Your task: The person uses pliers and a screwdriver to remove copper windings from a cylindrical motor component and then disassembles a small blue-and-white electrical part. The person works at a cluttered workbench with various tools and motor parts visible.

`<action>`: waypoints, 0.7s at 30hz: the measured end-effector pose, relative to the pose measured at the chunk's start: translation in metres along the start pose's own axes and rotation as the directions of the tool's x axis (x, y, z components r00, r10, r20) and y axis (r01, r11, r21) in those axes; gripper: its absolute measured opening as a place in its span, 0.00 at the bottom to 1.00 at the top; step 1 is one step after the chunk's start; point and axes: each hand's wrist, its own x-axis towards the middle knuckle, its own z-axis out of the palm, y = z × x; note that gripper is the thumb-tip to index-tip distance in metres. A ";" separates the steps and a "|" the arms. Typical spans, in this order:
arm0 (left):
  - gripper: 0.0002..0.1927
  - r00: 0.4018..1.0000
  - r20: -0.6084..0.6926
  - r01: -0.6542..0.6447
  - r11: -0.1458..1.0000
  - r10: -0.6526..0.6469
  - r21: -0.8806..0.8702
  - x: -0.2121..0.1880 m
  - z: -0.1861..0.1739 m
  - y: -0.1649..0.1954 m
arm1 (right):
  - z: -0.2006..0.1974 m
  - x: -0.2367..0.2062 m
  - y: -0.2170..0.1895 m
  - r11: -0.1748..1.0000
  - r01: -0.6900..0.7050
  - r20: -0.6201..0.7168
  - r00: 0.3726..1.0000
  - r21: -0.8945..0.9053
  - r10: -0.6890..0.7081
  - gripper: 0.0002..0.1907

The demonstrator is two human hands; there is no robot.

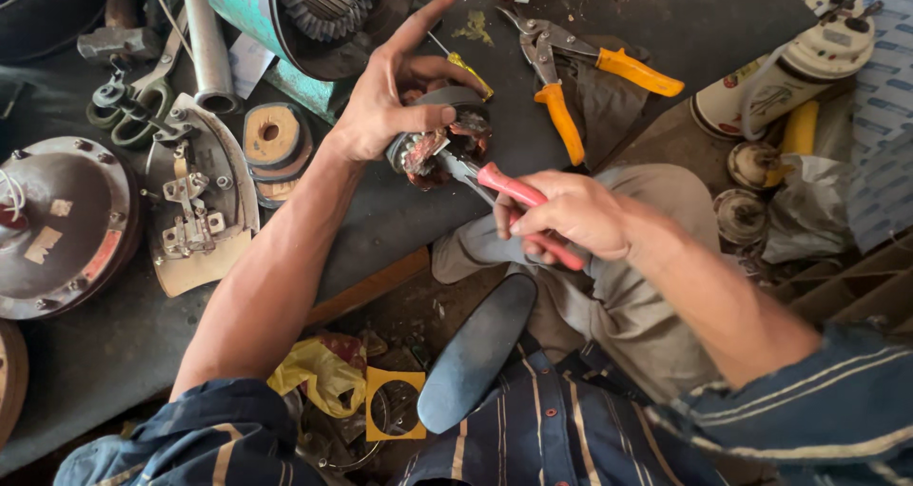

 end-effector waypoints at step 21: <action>0.55 0.999 0.033 0.003 0.994 0.001 -0.113 0.000 -0.006 0.008 | 0.044 0.025 0.031 0.367 0.018 0.122 0.927 0.930 -0.355 0.15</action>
